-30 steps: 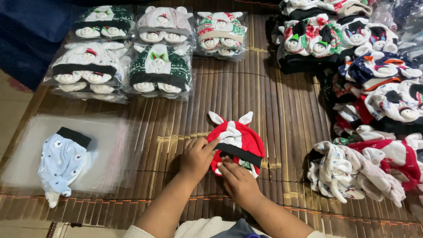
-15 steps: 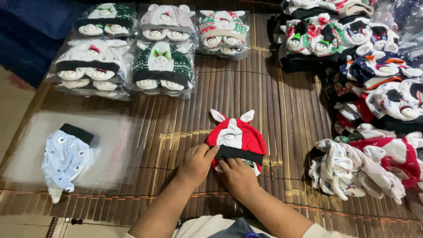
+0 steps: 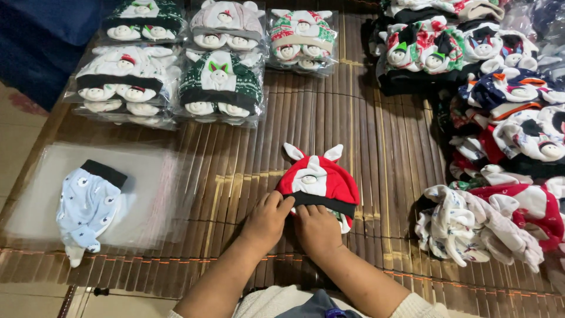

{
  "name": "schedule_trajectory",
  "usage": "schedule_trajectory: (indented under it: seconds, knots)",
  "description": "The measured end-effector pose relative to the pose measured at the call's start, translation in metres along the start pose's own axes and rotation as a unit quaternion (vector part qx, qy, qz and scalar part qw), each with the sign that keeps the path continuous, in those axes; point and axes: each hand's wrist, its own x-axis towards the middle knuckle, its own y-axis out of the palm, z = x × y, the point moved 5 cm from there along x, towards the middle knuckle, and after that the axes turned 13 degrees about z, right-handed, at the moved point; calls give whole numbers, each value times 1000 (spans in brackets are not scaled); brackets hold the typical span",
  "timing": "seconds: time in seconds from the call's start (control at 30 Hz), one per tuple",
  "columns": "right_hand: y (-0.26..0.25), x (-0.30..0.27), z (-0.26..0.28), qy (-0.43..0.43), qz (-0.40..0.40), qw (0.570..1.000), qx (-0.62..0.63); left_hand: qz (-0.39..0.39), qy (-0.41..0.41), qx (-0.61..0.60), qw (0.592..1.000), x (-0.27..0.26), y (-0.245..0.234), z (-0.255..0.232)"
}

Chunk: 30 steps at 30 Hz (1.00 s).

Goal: Packaging baby hats and booties into clear plastic bags

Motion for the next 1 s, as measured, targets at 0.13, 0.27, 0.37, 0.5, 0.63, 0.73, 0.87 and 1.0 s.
schedule_trajectory:
  seconds: [0.13,0.27,0.37,0.5,0.63,0.73,0.87,1.0]
  knots:
    - [-15,-1,15,-29,6,999,-34,3,6,-8,1000,-1,4,0]
    - [-26,2,16,-46,-34,998,-27,29,20,-21,999,-1,11,1]
    - [-48,2,21,-55,-44,997,-21,36,33,-17,999,-1,13,1]
    - [-41,-4,19,-78,-59,995,-8,23,49,-21,998,-2,8,-2]
    - [-58,-5,12,-74,10,997,26,22,33,-5,999,2,-1,-5]
    - [-98,-10,4,-124,26,980,153,34,-14,-46,998,3,-7,-6]
    - [-134,-15,-12,-163,44,954,249,42,-6,-37,998,3,-3,-6]
    - [-161,-23,-39,-133,10,937,323,76,9,8,997,1,-2,-5]
